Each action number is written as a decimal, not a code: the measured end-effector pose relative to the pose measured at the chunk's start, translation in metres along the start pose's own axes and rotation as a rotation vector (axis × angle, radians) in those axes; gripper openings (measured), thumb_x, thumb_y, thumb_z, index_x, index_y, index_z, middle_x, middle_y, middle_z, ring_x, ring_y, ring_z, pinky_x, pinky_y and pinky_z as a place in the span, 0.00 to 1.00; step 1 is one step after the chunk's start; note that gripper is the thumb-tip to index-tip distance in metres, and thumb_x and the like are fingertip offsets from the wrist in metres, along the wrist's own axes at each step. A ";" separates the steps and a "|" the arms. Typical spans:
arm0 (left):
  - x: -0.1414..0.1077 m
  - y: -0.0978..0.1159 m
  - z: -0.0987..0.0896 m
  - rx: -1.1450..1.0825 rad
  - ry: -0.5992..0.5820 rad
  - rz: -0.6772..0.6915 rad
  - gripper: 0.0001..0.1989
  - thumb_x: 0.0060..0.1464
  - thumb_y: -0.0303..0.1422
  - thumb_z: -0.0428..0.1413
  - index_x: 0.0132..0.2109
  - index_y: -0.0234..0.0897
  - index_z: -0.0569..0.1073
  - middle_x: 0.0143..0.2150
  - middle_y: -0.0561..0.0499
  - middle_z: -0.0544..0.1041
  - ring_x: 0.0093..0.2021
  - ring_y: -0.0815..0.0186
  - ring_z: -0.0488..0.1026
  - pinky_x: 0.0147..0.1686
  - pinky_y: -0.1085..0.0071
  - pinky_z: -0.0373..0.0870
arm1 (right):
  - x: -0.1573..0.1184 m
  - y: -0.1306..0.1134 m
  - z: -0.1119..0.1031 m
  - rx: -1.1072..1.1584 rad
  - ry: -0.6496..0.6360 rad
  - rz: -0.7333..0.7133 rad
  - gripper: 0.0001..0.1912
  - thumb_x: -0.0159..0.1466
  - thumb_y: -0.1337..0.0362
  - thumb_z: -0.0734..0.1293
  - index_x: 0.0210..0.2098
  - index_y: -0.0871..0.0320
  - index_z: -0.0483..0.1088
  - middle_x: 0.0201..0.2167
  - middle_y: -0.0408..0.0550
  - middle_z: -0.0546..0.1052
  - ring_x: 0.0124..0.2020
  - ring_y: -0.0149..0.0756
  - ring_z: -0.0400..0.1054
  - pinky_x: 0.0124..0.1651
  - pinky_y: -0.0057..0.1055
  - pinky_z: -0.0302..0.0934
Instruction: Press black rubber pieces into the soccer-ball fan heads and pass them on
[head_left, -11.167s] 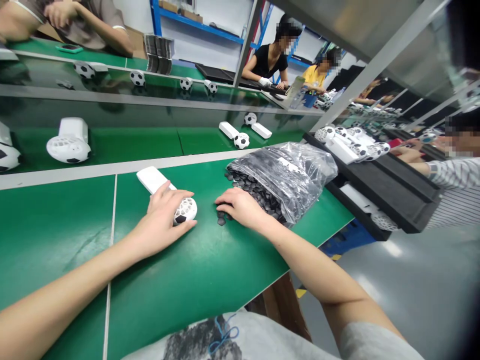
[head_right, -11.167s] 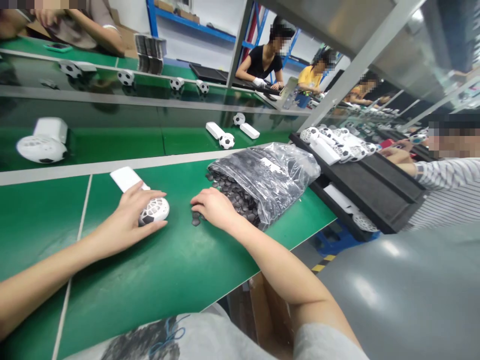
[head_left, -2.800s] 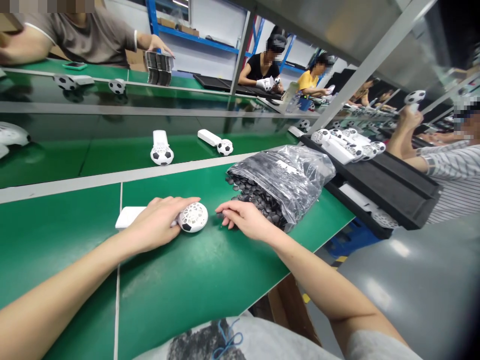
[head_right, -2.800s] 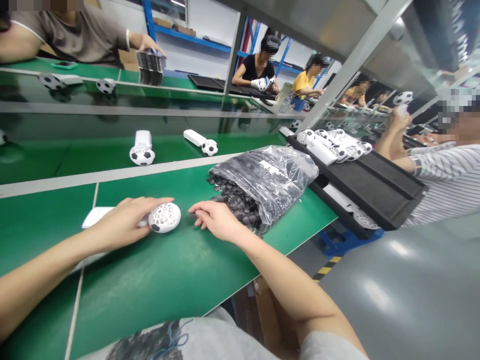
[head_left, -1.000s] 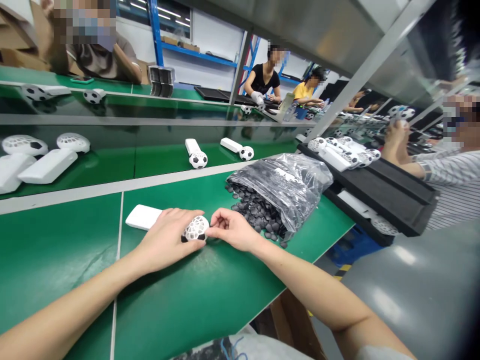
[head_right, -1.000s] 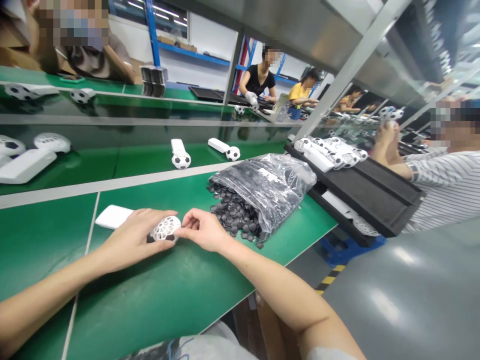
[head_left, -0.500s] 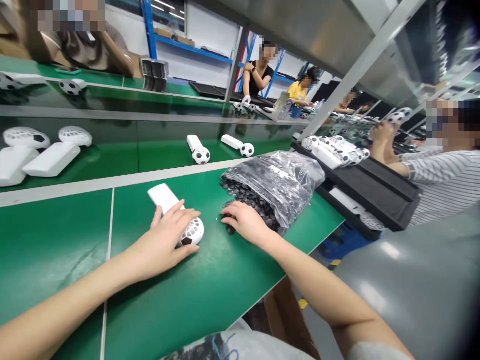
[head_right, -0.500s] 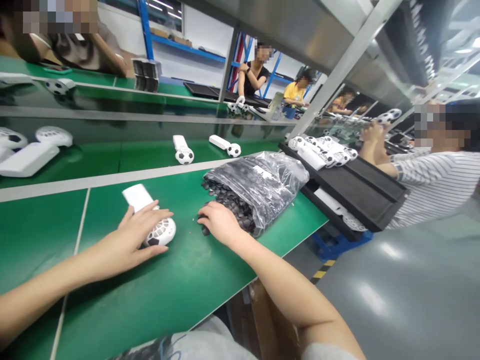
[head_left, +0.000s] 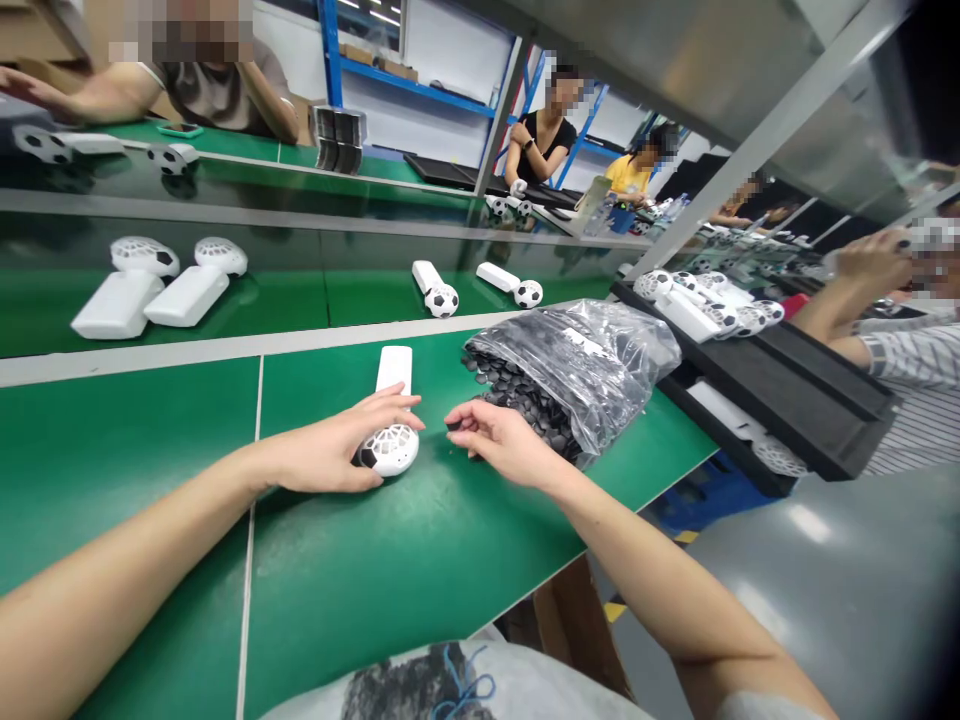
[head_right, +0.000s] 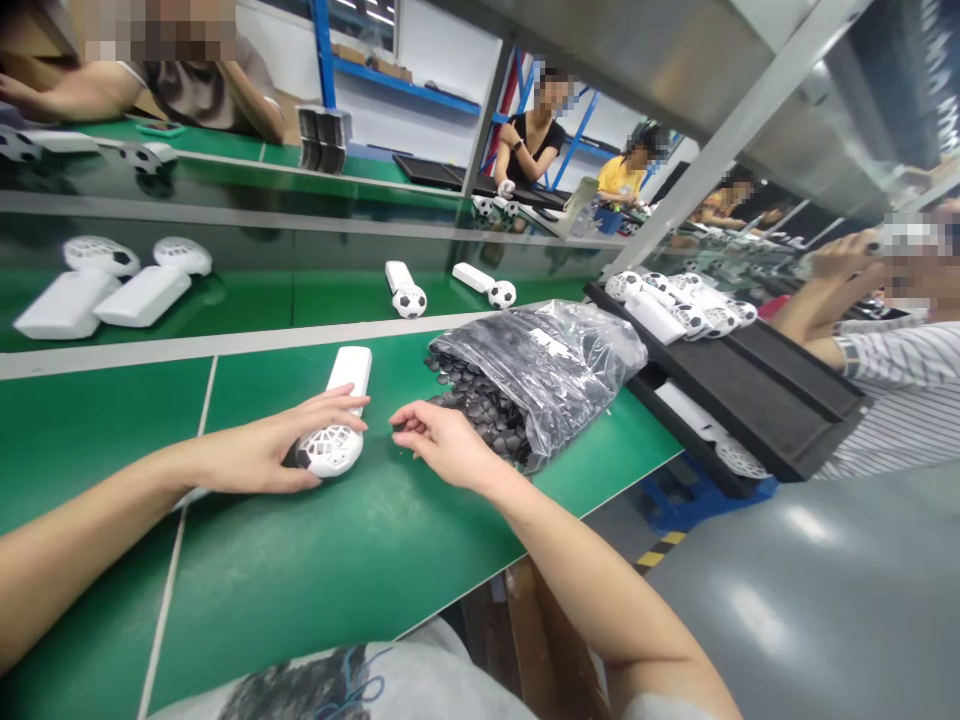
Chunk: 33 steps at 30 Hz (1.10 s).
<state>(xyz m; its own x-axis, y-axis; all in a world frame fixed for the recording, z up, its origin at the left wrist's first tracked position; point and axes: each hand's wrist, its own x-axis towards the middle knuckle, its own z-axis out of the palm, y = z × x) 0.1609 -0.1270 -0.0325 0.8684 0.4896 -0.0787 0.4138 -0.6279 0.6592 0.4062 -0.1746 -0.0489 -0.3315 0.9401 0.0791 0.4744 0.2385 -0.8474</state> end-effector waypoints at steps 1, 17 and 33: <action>0.001 0.000 0.002 -0.005 0.017 -0.003 0.27 0.48 0.30 0.53 0.56 0.48 0.59 0.67 0.53 0.45 0.66 0.57 0.35 0.61 0.51 0.42 | 0.001 -0.002 0.001 -0.011 0.009 -0.057 0.05 0.62 0.70 0.63 0.39 0.59 0.69 0.32 0.43 0.71 0.31 0.30 0.66 0.33 0.26 0.63; 0.007 0.007 0.023 0.032 0.230 -0.046 0.20 0.50 0.37 0.54 0.51 0.43 0.64 0.64 0.49 0.54 0.65 0.57 0.41 0.60 0.53 0.47 | -0.008 -0.032 0.004 -0.228 -0.033 -0.135 0.07 0.65 0.73 0.59 0.38 0.57 0.66 0.34 0.43 0.72 0.35 0.33 0.67 0.40 0.29 0.60; 0.010 0.007 0.029 0.048 0.297 -0.037 0.20 0.49 0.35 0.54 0.50 0.39 0.65 0.62 0.47 0.57 0.65 0.56 0.43 0.60 0.55 0.49 | -0.001 -0.023 0.034 0.392 -0.030 0.036 0.02 0.60 0.70 0.64 0.33 0.60 0.66 0.29 0.42 0.69 0.31 0.31 0.65 0.37 0.28 0.62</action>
<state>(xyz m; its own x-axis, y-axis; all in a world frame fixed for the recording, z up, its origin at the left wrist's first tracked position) 0.1802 -0.1443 -0.0502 0.7373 0.6639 0.1251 0.4622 -0.6307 0.6234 0.3681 -0.1897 -0.0468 -0.3469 0.9373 0.0349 0.1405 0.0887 -0.9861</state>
